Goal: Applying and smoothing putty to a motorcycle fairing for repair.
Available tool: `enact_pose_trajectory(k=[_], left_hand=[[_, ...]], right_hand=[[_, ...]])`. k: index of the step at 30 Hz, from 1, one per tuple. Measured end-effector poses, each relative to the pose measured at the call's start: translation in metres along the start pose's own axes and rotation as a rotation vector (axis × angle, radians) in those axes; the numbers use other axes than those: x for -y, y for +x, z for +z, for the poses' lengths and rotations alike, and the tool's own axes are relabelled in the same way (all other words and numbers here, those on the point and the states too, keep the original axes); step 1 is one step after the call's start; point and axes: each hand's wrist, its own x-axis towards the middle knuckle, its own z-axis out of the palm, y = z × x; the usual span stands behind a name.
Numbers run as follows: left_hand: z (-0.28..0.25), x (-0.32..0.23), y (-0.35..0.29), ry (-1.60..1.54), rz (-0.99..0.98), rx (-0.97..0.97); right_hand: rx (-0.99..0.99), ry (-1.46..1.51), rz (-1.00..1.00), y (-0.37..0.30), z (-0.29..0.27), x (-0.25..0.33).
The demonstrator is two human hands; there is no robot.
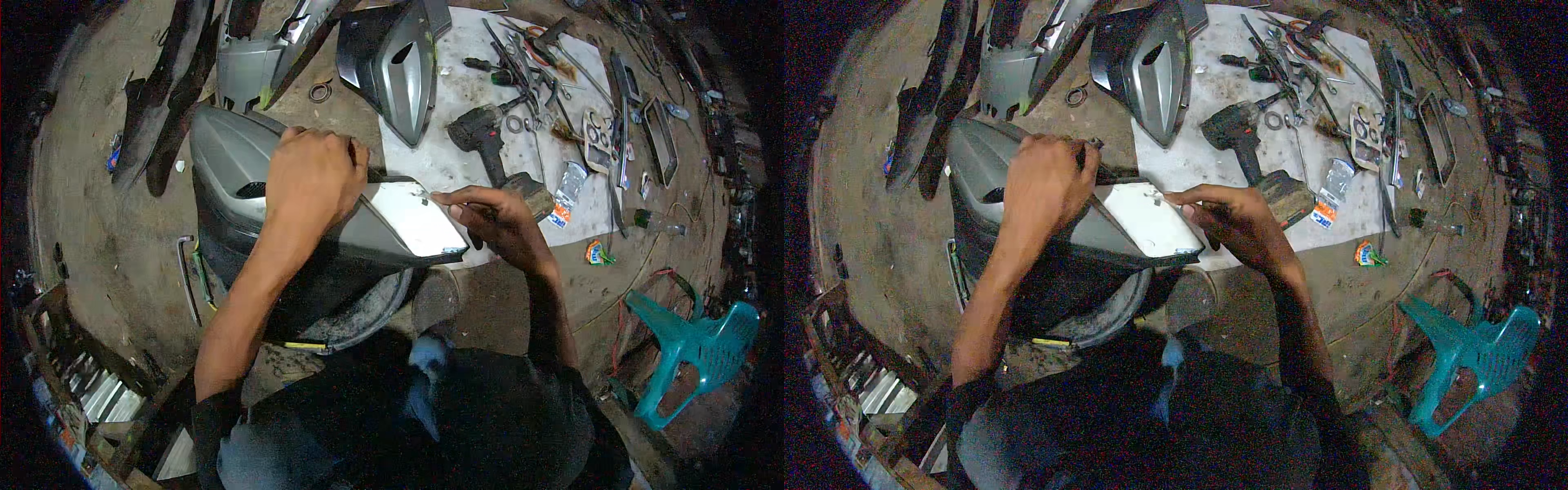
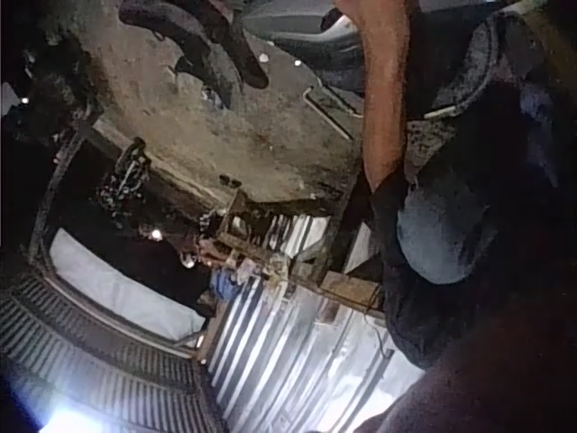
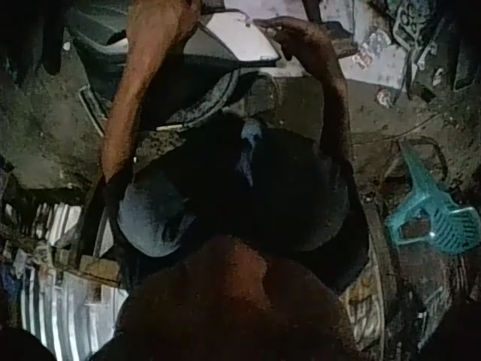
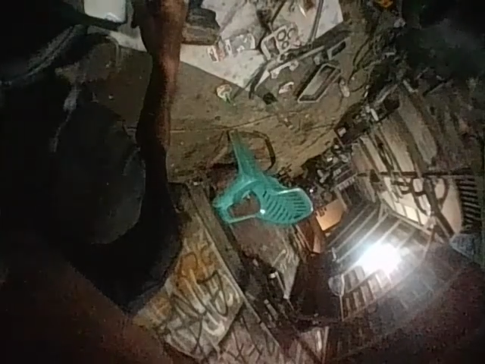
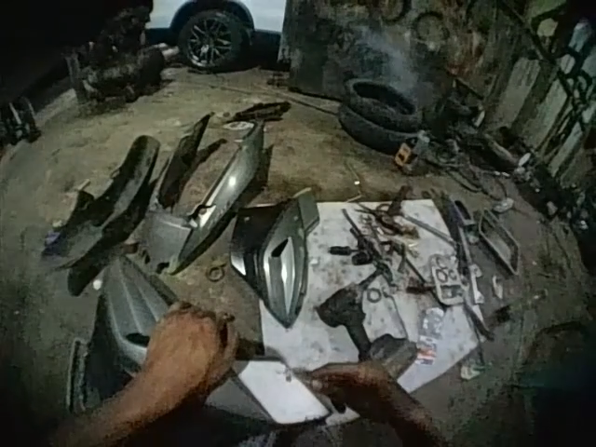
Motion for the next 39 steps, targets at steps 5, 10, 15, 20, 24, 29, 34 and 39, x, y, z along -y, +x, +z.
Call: enact_pose_trajectory(k=[5,10,15,20,24,29,34,39], left_hand=[[0.000,0.002,-0.001,0.010,0.011,-0.018],[0.003,0.002,0.000,0.029,0.001,0.004],[0.001,0.002,-0.003,0.016,0.032,-0.031],[0.011,0.007,-0.004,0.071,0.153,-0.269],[0.003,0.002,-0.001,0.041,0.036,-0.032],[0.001,0.002,0.000,0.026,0.021,0.015],[-0.003,0.000,-0.001,0.038,0.009,0.031],[0.001,0.003,-0.003,0.019,0.012,0.006]], right_hand=[[0.000,-0.016,0.004,-0.004,0.000,0.005],[-0.024,0.050,-0.021,-0.011,0.001,-0.007],[-0.051,-0.022,-0.065,-0.017,0.001,-0.017],[-0.048,0.125,0.003,-0.021,0.004,-0.015],[-0.065,0.164,0.088,-0.023,0.003,-0.021],[-0.035,0.154,0.104,-0.024,0.000,-0.019],[-0.041,0.144,0.076,-0.026,0.001,-0.019],[-0.012,0.111,0.047,-0.027,0.000,-0.019]])
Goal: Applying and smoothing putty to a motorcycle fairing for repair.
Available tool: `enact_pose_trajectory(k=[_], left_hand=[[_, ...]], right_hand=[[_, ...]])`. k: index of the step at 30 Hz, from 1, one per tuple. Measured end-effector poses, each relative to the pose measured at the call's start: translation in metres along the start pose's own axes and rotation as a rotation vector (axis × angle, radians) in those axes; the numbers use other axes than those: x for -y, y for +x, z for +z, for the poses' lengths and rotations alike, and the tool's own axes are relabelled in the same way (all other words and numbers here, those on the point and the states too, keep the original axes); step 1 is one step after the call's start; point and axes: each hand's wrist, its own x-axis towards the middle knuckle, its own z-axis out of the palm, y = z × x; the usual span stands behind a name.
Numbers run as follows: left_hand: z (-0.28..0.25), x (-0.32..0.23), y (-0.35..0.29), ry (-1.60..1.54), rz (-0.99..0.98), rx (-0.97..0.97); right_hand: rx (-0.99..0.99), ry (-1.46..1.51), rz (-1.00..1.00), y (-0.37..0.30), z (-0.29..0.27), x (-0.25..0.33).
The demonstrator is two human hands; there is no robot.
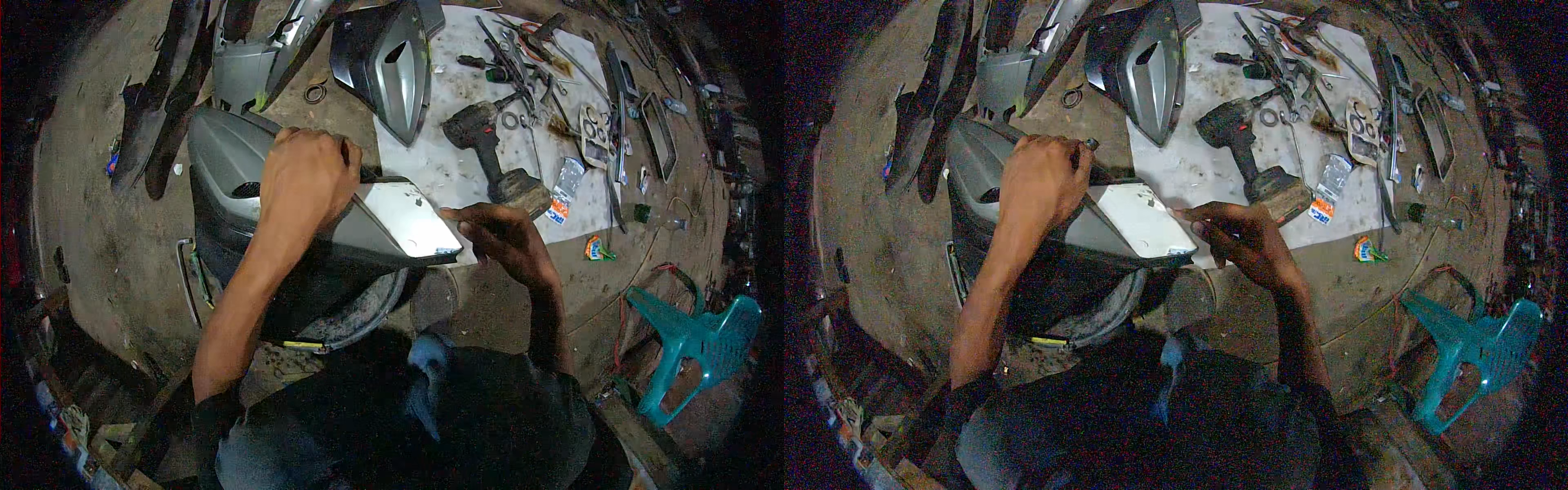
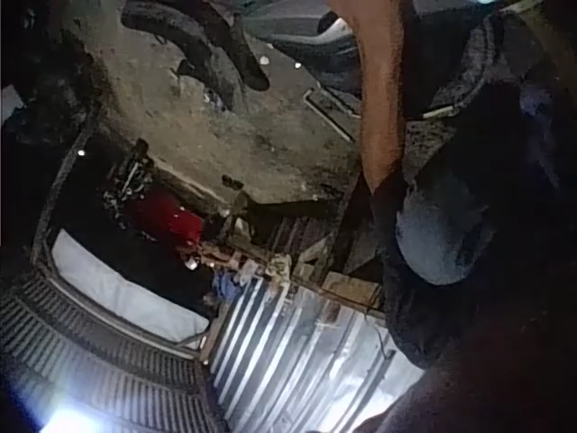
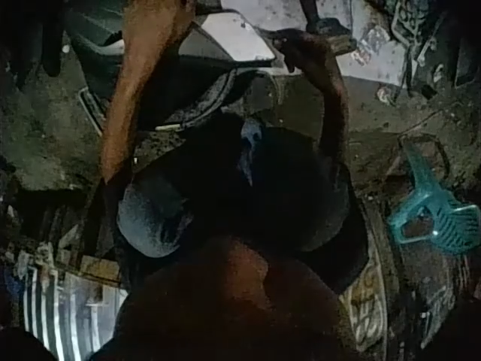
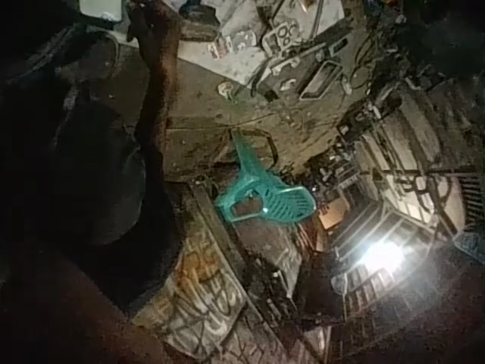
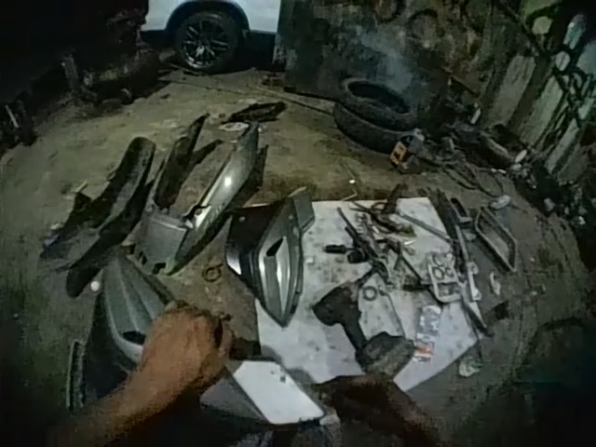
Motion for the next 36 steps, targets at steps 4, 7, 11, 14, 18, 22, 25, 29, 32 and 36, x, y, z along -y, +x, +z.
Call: enact_pose_trajectory(k=[4,7,11,14,18,22,25,29,32,36], left_hand=[[-0.002,-0.002,0.002,0.022,0.001,0.005],[-0.003,-0.002,0.002,0.028,-0.007,0.002],[0.000,-0.004,0.003,0.029,0.005,-0.020],[-0.012,-0.007,0.002,0.028,-0.015,0.049],[-0.003,-0.003,-0.002,-0.142,0.194,-0.129],[-0.007,-0.019,-0.007,-0.402,0.662,0.074],[-0.002,-0.026,-0.004,-0.378,0.723,0.087],[-0.005,-0.023,0.002,-0.394,0.814,0.125],[-0.002,-0.024,0.002,-0.386,0.805,0.156],[-0.010,-0.025,-0.001,-0.360,0.806,0.154]], right_hand=[[-0.016,-0.002,0.074,-0.008,-0.003,0.003],[-0.039,-0.094,0.080,-0.013,-0.001,0.005],[-0.012,0.057,0.113,-0.034,0.006,0.003],[-0.160,0.015,0.178,-0.027,-0.003,0.012],[-0.272,0.017,-0.056,-0.019,-0.003,0.000],[-0.425,0.120,-0.046,-0.017,0.025,-0.008],[-0.514,0.203,0.018,-0.023,0.049,-0.007],[-0.436,0.628,-0.010,-0.027,0.073,-0.022],[-0.483,0.316,0.156,-0.030,0.082,-0.013],[-0.360,0.403,0.052,-0.031,0.081,-0.014]])
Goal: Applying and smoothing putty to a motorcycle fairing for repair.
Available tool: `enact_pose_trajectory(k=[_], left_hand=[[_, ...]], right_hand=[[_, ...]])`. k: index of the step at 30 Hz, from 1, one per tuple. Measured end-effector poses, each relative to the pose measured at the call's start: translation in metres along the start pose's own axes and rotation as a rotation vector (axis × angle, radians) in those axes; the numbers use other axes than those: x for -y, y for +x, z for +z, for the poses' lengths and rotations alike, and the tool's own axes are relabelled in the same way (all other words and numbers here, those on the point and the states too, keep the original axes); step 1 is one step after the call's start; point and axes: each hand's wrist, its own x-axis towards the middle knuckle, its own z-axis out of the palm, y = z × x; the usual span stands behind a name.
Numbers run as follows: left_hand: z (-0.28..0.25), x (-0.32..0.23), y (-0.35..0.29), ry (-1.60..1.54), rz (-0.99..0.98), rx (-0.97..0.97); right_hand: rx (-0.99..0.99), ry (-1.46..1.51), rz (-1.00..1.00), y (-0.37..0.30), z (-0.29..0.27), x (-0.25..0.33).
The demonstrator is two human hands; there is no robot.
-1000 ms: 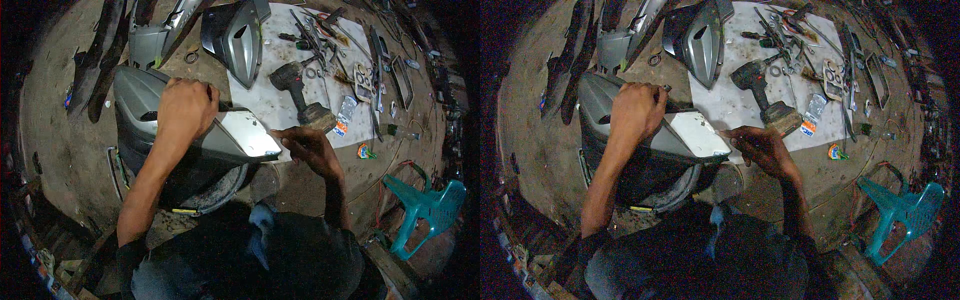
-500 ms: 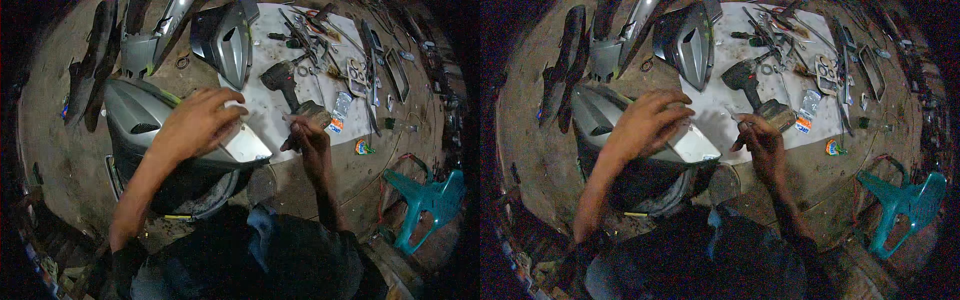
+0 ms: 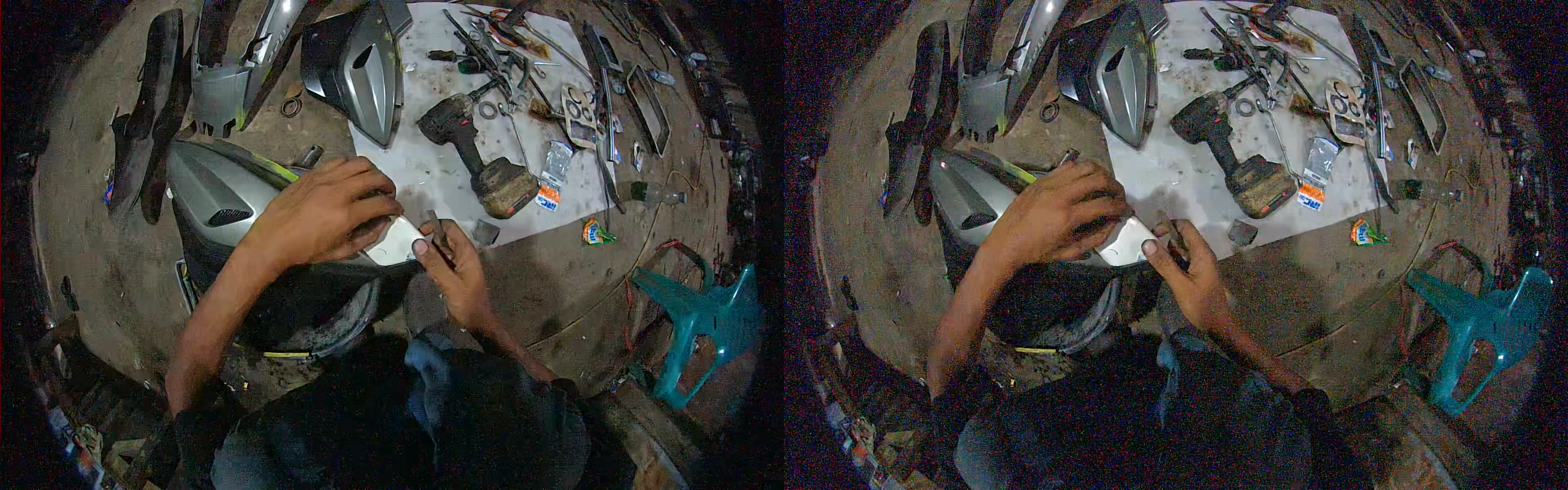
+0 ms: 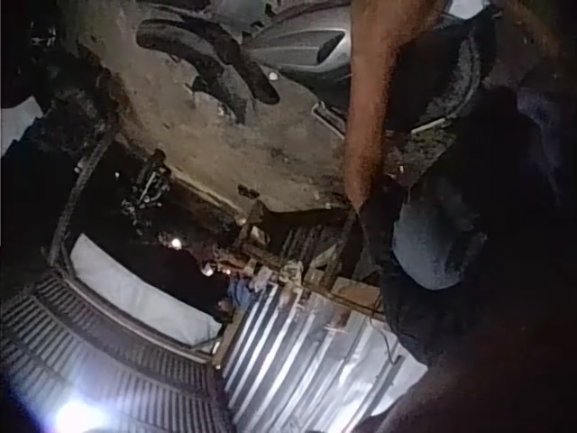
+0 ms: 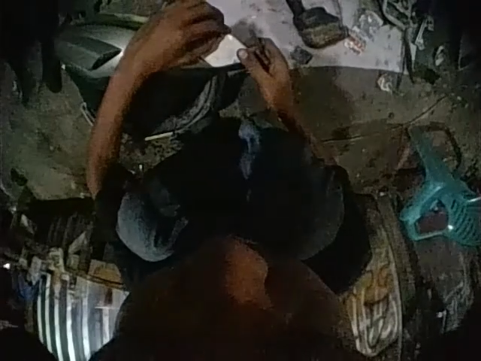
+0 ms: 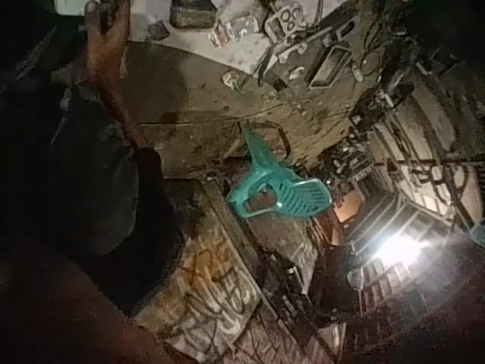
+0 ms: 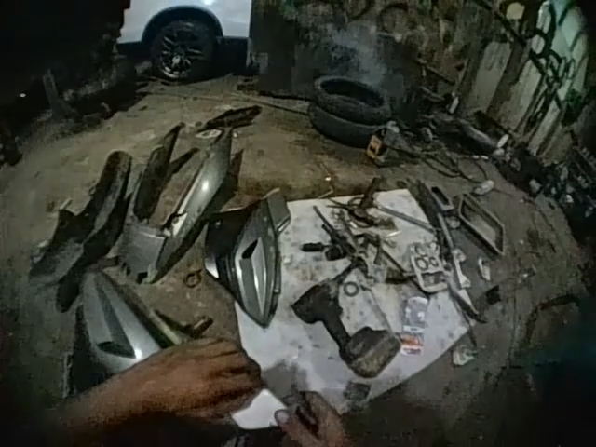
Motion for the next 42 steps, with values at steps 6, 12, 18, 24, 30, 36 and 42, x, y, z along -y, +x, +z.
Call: enact_pose_trajectory(k=[6,12,18,24,30,36,42], left_hand=[[-0.003,-0.002,-0.004,-0.009,-0.046,0.038],[0.005,-0.018,-0.001,0.140,-0.125,0.017],[0.012,-0.022,-0.005,0.163,-0.179,0.001],[0.006,-0.020,-0.003,0.069,-0.138,0.031],[0.011,-0.011,-0.009,-0.089,-0.249,-0.344],[0.005,-0.010,-0.009,-0.065,-0.466,-0.546],[0.004,-0.010,-0.008,-0.153,-0.306,-0.265]], right_hand=[[-0.013,0.048,0.008,-0.003,0.006,0.004],[-0.036,0.094,-0.022,-0.002,0.006,-0.002],[-0.034,0.087,0.021,-0.003,0.008,0.000],[-0.052,0.063,0.037,0.000,0.005,-0.003],[-0.039,0.027,0.035,0.002,0.003,-0.005],[-0.161,0.016,-0.021,0.003,-0.001,0.000],[-0.138,0.032,-0.216,0.017,-0.020,0.006]])
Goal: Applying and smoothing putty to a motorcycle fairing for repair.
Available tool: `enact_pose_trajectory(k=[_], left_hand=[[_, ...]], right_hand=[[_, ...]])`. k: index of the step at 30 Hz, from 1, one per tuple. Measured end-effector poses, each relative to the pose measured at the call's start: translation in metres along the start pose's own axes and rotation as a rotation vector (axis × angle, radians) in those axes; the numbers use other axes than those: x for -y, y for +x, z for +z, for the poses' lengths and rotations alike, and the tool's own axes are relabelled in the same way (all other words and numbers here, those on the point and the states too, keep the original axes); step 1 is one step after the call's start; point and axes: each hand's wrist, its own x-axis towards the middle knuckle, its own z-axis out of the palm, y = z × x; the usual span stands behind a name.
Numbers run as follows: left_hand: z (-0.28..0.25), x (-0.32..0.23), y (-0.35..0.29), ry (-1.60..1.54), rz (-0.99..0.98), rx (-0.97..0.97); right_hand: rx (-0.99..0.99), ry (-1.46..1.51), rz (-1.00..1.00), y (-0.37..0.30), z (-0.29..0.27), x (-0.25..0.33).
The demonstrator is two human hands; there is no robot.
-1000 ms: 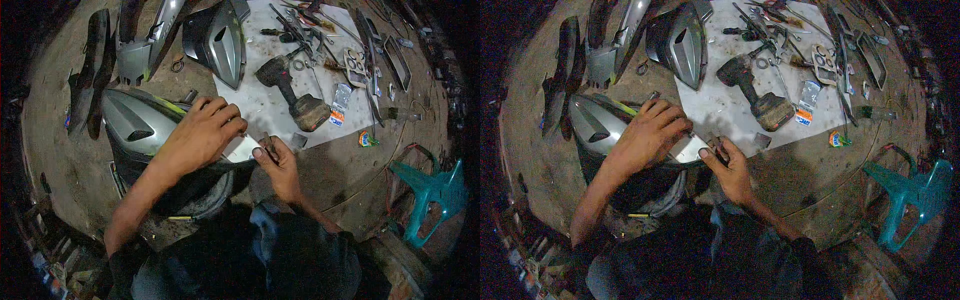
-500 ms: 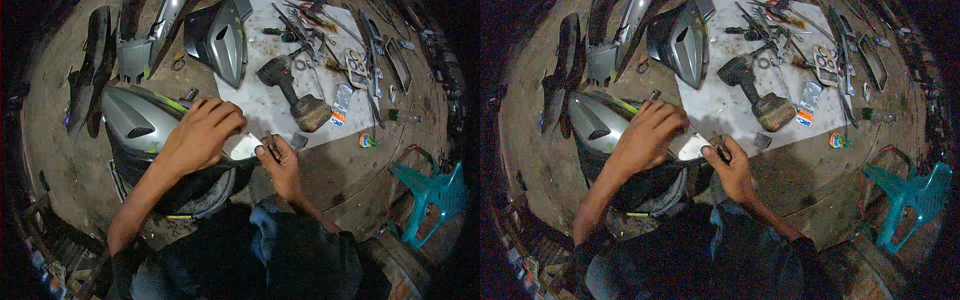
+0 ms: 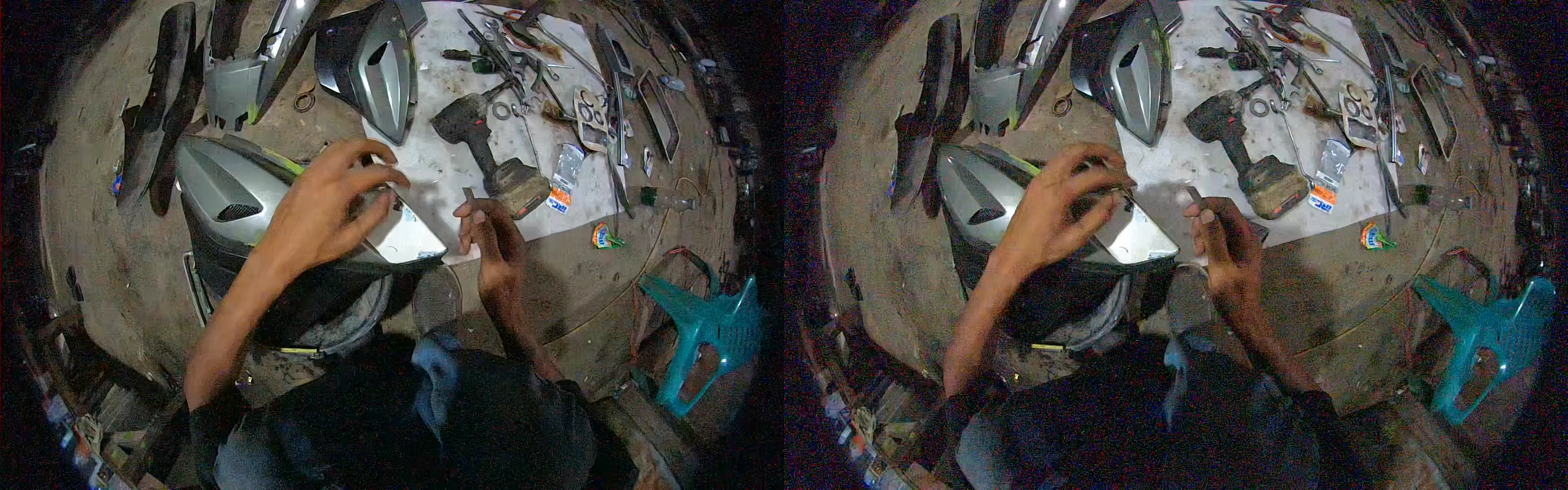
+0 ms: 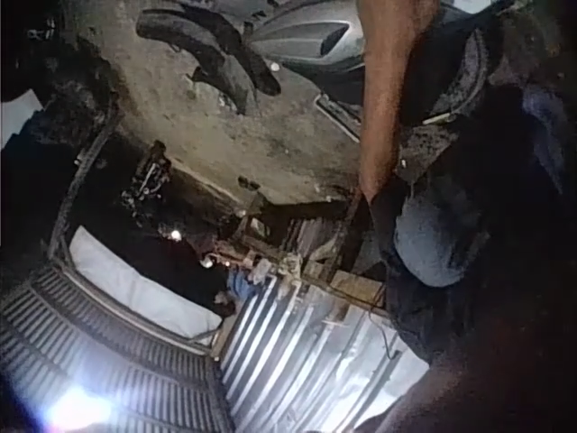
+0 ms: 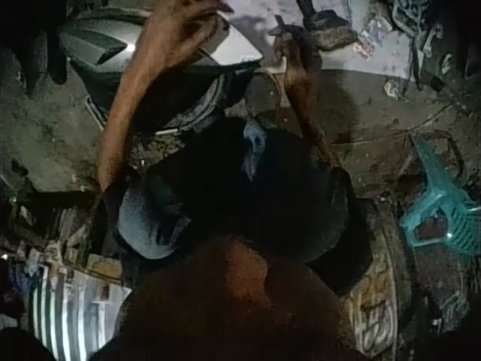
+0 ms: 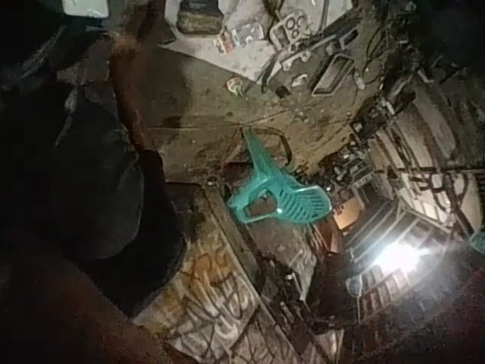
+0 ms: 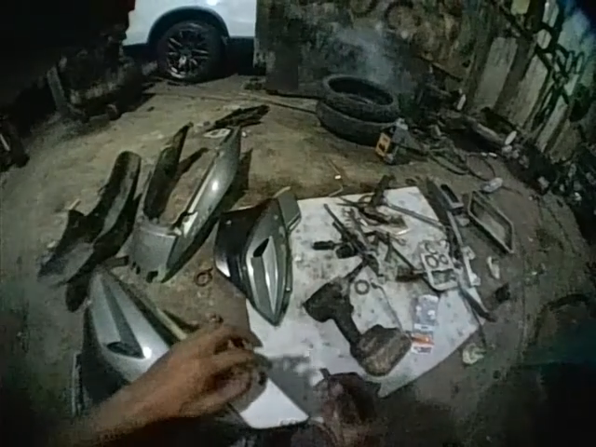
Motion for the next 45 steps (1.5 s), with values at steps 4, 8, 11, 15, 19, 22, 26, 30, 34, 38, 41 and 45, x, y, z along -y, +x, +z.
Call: enact_pose_trajectory(k=[4,8,11,15,19,22,26,30,34,38,41,45], left_hand=[[-0.009,-0.001,-0.001,0.047,0.037,0.212],[-0.003,0.001,-0.001,0.064,0.066,0.151],[-0.001,0.002,0.001,0.048,0.052,0.156],[0.000,0.000,0.005,0.098,0.084,0.200],[0.003,-0.011,0.004,0.204,0.087,0.187],[0.007,-0.016,0.000,0.277,0.067,0.168],[0.010,-0.011,-0.003,0.310,0.062,0.204],[0.009,-0.012,-0.001,0.261,0.058,0.187],[0.005,-0.003,0.003,-0.083,-0.011,0.093],[-0.002,-0.008,-0.006,-0.230,-0.243,-0.256],[-0.011,-0.004,-0.015,0.195,-0.174,-0.297],[-0.022,-0.011,-0.033,0.390,-0.274,-0.280]], right_hand=[[-0.052,-0.153,-0.099,0.002,0.011,0.013],[-0.070,-0.081,-0.082,0.000,0.014,0.005],[-0.061,-0.118,-0.007,-0.002,0.017,0.002],[-0.033,-0.162,-0.003,-0.006,0.021,0.002],[-0.015,-0.253,-0.025,-0.008,0.024,-0.010],[-0.017,-0.213,-0.020,-0.008,0.025,-0.012],[-0.034,-0.204,0.008,-0.007,0.028,-0.007],[-0.035,-0.193,0.014,-0.006,0.025,-0.011],[-0.092,-0.352,-0.159,-0.003,0.019,-0.007],[-0.037,-0.375,-0.231,0.002,0.016,0.024],[0.051,-0.390,-0.204,0.005,0.017,0.033],[0.177,-0.560,-0.224,0.014,0.018,0.036]])
